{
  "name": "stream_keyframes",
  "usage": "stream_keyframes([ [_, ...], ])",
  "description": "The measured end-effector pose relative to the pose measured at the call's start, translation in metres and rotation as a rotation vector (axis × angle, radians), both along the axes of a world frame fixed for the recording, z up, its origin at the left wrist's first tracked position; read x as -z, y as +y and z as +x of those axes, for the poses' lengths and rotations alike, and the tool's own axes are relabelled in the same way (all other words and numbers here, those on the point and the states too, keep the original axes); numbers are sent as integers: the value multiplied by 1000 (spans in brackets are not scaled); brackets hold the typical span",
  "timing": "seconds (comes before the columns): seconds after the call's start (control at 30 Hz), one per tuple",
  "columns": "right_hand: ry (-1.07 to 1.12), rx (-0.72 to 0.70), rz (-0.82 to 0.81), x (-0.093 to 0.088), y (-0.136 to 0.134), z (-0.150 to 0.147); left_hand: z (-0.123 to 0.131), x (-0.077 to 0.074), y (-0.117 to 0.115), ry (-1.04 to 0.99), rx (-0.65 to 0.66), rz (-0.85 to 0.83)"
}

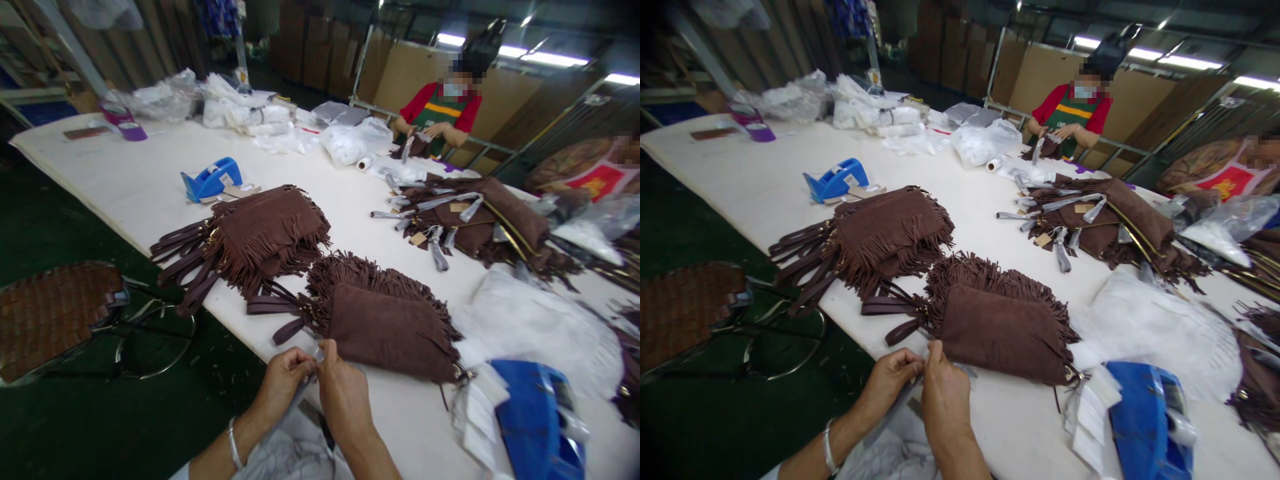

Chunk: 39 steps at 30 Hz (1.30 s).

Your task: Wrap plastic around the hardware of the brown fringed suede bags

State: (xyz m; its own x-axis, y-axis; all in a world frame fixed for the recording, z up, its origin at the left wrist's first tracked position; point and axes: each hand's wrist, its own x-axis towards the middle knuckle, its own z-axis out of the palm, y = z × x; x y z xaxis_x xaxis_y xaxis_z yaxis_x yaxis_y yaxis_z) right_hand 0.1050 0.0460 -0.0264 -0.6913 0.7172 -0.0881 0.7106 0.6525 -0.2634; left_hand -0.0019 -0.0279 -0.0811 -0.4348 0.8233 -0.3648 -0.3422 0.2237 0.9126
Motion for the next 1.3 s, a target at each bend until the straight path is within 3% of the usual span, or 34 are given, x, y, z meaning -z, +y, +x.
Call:
stream_keyframes([
  [0.27,397,200,-284,17,-9,10,11,-11,2,38,-115,-30],
  [0.5,430,312,-259,21,-18,11,17,-11,1,99,-155,-3],
  [0.73,622,404,-449,32,-21,11,22,-12,-4,336,-155,-46],
  [0.8,738,494,-597,38,-23,8,22,-12,-6,461,-135,-33],
  [0.93,936,790,-1122,41,-26,0,19,-11,-10,633,-104,73],
  [1.0,1018,852,-1266,38,-26,-3,18,-8,-13,676,-75,113],
  [1.2,1086,907,-1288,44,-24,-9,15,1,-20,726,42,155],
  [1.3,1131,918,-1267,50,-25,-13,17,-2,-19,718,17,152],
])
